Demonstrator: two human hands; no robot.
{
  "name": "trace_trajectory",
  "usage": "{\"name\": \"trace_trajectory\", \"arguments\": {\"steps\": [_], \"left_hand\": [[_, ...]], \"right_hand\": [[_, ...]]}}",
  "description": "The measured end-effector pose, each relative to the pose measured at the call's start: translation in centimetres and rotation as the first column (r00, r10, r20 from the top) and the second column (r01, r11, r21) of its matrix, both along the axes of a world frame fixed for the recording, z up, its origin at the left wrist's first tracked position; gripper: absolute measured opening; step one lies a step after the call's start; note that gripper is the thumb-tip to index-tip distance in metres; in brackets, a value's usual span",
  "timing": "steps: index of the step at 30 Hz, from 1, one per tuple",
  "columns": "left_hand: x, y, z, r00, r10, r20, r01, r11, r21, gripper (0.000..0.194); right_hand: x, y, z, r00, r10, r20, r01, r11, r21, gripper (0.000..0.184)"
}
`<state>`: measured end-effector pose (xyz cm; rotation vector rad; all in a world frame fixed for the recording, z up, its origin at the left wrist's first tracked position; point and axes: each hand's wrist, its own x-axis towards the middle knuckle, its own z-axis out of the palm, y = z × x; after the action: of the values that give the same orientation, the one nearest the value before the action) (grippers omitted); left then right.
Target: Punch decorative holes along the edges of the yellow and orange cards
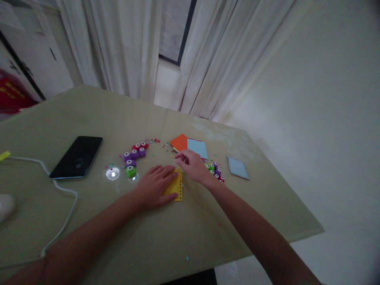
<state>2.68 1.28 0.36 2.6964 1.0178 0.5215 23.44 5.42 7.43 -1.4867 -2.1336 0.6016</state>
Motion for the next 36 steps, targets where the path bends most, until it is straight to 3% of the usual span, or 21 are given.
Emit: {"name": "trace_trajectory", "arguments": {"steps": [5, 9, 13, 19, 22, 24, 27, 31, 36], "left_hand": [[-0.1, 0.0, 0.1, 0.997, -0.075, -0.022, 0.075, 0.997, 0.003, 0.063], [-0.2, -0.1, 0.5, 0.995, -0.089, -0.042, 0.087, 0.995, -0.057, 0.054], [-0.2, 0.0, 0.8, 0.994, -0.107, -0.003, 0.107, 0.992, -0.064, 0.061], [-0.1, 0.2, 0.5, 0.999, -0.052, -0.006, 0.052, 0.995, -0.085, 0.061], [-0.1, 0.3, 0.1, 1.0, -0.018, 0.005, 0.018, 0.997, -0.07, 0.054], [-0.1, 0.3, -0.1, 1.0, 0.009, 0.019, -0.008, 0.999, -0.054, 0.051], [-0.1, 0.3, -0.4, 0.998, 0.032, 0.05, -0.03, 0.999, -0.032, 0.047], [-0.2, 0.1, -0.7, 0.994, 0.041, 0.105, -0.039, 0.999, -0.019, 0.044], [-0.3, 0.1, -0.8, 0.993, 0.026, 0.114, -0.027, 1.0, 0.013, 0.047]], "right_hand": [[-8.5, 4.0, -1.7, 0.976, 0.213, 0.047, -0.216, 0.974, 0.061, 0.031], [-10.6, 5.3, -3.0, 0.959, 0.256, 0.124, -0.266, 0.961, 0.069, 0.028], [-7.0, 4.7, -3.1, 0.991, 0.087, 0.102, -0.091, 0.995, 0.04, 0.013], [2.3, -0.2, -3.1, 0.993, -0.09, 0.083, 0.089, 0.996, 0.012, 0.032], [4.8, -3.4, -4.1, 0.975, -0.22, -0.032, 0.222, 0.973, 0.061, 0.036], [5.4, -5.0, -4.7, 0.962, -0.236, -0.134, 0.246, 0.967, 0.06, 0.035], [5.1, -6.3, -4.9, 0.951, -0.17, -0.258, 0.187, 0.982, 0.042, 0.034], [4.4, -6.5, -4.7, 0.914, -0.1, -0.393, 0.144, 0.986, 0.084, 0.035], [4.2, -6.8, -4.9, 0.871, -0.109, -0.478, 0.121, 0.993, -0.006, 0.035]]}}
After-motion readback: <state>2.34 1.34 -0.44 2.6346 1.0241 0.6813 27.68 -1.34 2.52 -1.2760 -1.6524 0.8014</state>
